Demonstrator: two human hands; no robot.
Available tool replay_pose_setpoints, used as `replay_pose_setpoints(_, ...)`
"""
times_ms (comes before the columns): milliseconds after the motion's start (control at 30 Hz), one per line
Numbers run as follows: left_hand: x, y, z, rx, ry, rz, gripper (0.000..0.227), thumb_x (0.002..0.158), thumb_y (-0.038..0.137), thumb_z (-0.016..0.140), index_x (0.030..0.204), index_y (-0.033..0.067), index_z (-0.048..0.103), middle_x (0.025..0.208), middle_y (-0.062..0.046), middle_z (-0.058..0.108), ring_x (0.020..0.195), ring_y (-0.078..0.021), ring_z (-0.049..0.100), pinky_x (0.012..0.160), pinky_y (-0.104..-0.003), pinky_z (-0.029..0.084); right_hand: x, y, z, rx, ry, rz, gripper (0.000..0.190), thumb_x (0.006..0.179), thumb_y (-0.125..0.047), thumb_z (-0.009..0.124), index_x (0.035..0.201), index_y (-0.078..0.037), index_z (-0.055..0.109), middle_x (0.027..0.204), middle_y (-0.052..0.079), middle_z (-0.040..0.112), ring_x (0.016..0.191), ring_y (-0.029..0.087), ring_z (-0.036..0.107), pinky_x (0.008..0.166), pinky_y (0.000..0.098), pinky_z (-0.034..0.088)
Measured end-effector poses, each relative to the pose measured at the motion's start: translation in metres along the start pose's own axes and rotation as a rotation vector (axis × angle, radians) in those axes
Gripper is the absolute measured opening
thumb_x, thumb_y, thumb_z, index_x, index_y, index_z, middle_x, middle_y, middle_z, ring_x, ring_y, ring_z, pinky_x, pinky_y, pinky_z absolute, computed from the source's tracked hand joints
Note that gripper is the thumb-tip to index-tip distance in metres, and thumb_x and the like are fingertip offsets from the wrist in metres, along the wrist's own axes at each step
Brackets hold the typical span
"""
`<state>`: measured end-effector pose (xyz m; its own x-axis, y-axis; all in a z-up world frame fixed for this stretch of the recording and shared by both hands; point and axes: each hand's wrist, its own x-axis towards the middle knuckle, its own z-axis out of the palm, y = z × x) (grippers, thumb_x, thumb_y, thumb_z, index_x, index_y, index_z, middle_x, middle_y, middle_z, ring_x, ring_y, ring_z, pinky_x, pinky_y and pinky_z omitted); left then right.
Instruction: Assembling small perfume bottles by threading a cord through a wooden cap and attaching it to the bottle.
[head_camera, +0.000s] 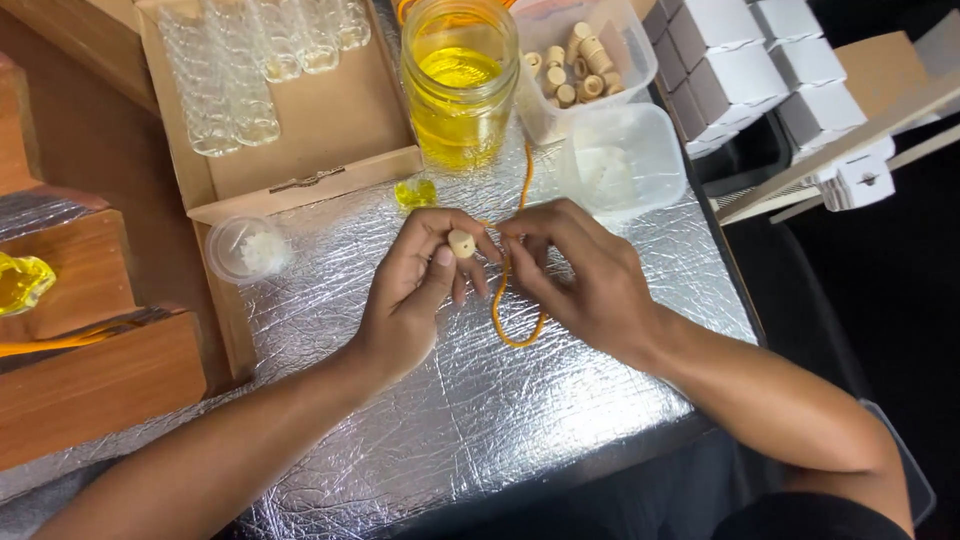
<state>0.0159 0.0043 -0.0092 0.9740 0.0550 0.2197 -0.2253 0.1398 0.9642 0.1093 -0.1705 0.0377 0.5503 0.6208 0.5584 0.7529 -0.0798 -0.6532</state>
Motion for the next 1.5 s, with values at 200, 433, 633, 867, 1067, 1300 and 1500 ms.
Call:
replay_pose_setpoints(200,-0.001,-0.008,-0.004,-0.08,0.027,-0.05,0.037,0.109,0.028,0.031,0.129,0.0011,0.047,0.106,-0.019,0.066,0.081,-0.0189,0.068,0.065,-0.026,0.049,-0.002,-0.002,-0.002,0.096,-0.041,0.008,0.015,0.091,0.006,0.072,0.105,0.0,0.073,0.081,0.007,0.07,0.063,0.017,0.067,0.064,0.0317,0.06)
replay_pose_setpoints(433,-0.006,-0.01,0.0,-0.062,0.03,-0.062,0.037,0.109,0.025,0.033,0.131,-0.0003,0.048,0.109,-0.02,0.066,0.08,-0.02,0.068,0.065,-0.026,0.049,0.0,-0.005,-0.002,0.137,-0.048,0.033,0.015,0.09,0.011,0.069,0.102,0.003,0.071,0.077,0.012,0.068,0.061,0.02,0.066,0.056,0.0329,0.057)
replay_pose_setpoints(633,-0.005,-0.005,0.001,-0.005,0.012,-0.027,0.037,0.109,0.024,0.034,0.133,-0.0003,0.048,0.114,-0.019,0.063,0.079,-0.0175,0.067,0.064,-0.025,0.05,-0.001,-0.006,0.001,0.179,-0.065,0.053,0.014,0.089,0.012,0.069,0.101,0.005,0.07,0.076,0.012,0.066,0.061,0.021,0.066,0.054,0.033,0.056)
replay_pose_setpoints(867,-0.006,0.001,0.001,0.092,0.047,0.047,0.034,0.106,0.021,0.049,0.13,-0.0016,0.051,0.103,-0.016,0.067,0.074,-0.014,0.065,0.065,-0.026,0.05,-0.006,-0.002,0.007,0.244,-0.024,0.243,0.009,0.093,0.007,0.069,0.102,0.006,0.069,0.071,0.013,0.065,0.062,0.018,0.067,0.06,0.0341,0.057)
replay_pose_setpoints(1067,-0.006,0.005,0.008,0.174,0.116,0.11,0.031,0.099,0.014,0.068,0.124,-0.0009,0.058,0.098,-0.015,0.07,0.068,-0.0137,0.065,0.061,-0.027,0.051,-0.01,0.008,0.013,0.432,-0.047,0.424,0.012,0.093,0.004,0.069,0.105,0.007,0.07,0.07,0.013,0.068,0.066,0.016,0.07,0.062,0.0315,0.06)
replay_pose_setpoints(1300,-0.006,0.01,0.018,0.245,0.182,0.13,0.029,0.092,0.014,0.078,0.113,0.0022,0.063,0.092,-0.012,0.076,0.065,-0.012,0.066,0.057,-0.025,0.05,-0.006,0.013,0.012,0.627,-0.14,0.529,0.019,0.093,0.004,0.067,0.112,0.009,0.069,0.079,0.016,0.072,0.073,0.018,0.074,0.065,0.0304,0.063)
replay_pose_setpoints(1500,-0.002,0.013,0.014,0.292,0.17,0.179,0.023,0.092,0.008,0.077,0.112,0.0027,0.066,0.086,-0.011,0.072,0.066,-0.0152,0.067,0.057,-0.028,0.054,-0.006,0.019,0.01,0.648,-0.184,0.582,0.017,0.095,-0.001,0.066,0.108,0.009,0.07,0.074,0.016,0.071,0.07,0.017,0.073,0.062,0.0284,0.062)
